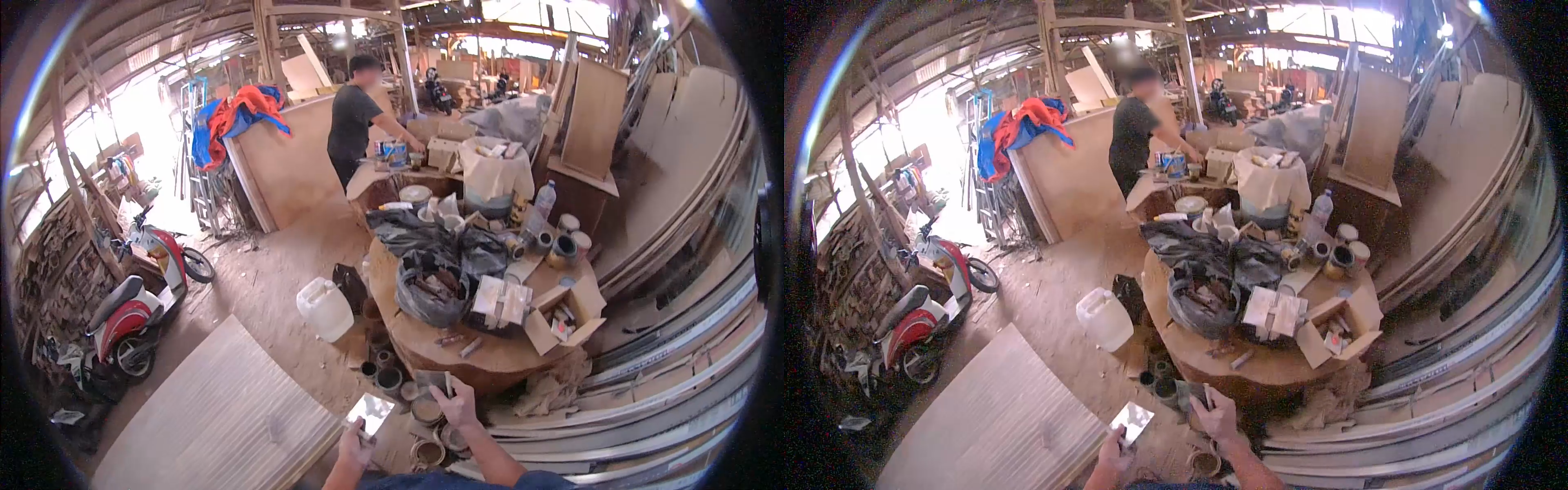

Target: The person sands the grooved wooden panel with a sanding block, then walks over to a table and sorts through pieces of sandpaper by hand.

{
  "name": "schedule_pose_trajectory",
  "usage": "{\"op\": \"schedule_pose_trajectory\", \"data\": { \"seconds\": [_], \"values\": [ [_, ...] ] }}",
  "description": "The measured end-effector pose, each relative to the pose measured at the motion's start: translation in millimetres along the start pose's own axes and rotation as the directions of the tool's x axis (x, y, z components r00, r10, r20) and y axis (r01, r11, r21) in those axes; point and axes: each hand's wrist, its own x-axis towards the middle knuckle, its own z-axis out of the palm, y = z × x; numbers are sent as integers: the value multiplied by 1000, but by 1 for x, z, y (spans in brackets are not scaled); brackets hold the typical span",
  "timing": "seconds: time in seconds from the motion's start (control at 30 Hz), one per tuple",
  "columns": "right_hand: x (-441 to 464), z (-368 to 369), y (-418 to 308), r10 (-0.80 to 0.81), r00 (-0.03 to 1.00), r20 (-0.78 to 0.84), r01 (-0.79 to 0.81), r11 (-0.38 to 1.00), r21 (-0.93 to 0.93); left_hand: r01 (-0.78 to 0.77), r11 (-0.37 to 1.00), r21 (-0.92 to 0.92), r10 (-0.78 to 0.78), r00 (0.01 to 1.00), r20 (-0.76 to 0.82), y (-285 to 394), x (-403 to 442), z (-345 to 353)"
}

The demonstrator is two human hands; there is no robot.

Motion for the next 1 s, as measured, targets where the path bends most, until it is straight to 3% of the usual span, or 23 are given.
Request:
{"op": "schedule_pose_trajectory", "data": {
  "seconds": [0.1,0.17,0.23,0.27,0.33,0.37,0.4,0.47,0.6,0.67,0.73,0.8,0.83,0.87,0.93,0.97,1.0],
  "values": [
    [-3,-8,14,-57,996,66,55,998,23,74,996,-45,-73,997,13,-2,9,-10],
    [-11,-2,34,-50,933,355,13,994,106,100,995,-20,-98,994,57,-16,48,-39],
    [-15,6,23,-9,862,508,-108,974,199,142,990,27,-143,988,60,-25,65,-56],
    [-14,12,17,-16,863,504,-97,976,197,140,990,26,-141,987,71,-21,60,-48],
    [-15,21,9,111,984,142,-121,991,62,129,991,17,-130,961,246,-7,25,-25],
    [-10,23,21,116,993,-6,-116,990,-82,125,992,-10,-118,961,250,-4,25,-22],
    [-4,24,24,101,995,-2,-100,992,-83,115,993,-16,-107,960,259,2,20,-17],
    [-3,30,30,147,982,-120,-101,941,323,92,995,-31,-82,971,223,16,7,-16],
    [-2,45,70,170,985,-11,-162,955,248,31,1000,-3,-29,951,309,41,10,-43],
    [-1,64,79,196,981,7,-194,965,174,27,1000,-9,-23,965,260,54,9,-57],
    [2,87,52,321,946,48,-307,834,458,29,999,-22,-24,976,217,65,18,-79],
    [3,119,38,318,947,46,-304,842,446,92,995,-42,-85,985,152,76,23,-94],
    [4,137,33,255,964,78,-265,884,386,-19,1000,16,18,996,83,81,9,-92],
    [5,153,27,192,975,115,-220,919,327,-14,1000,9,13,996,86,85,10,-102],
    [5,183,6,229,958,173,-267,932,246,-109,971,212,93,992,82,98,17,-128],
    [6,197,-5,270,936,226,-310,935,170,-68,995,-66,69,998,4,111,5,-112],
    [6,208,-12,269,935,229,-310,936,168,-69,995,-69,69,998,2,117,7,-119]
  ]
}}
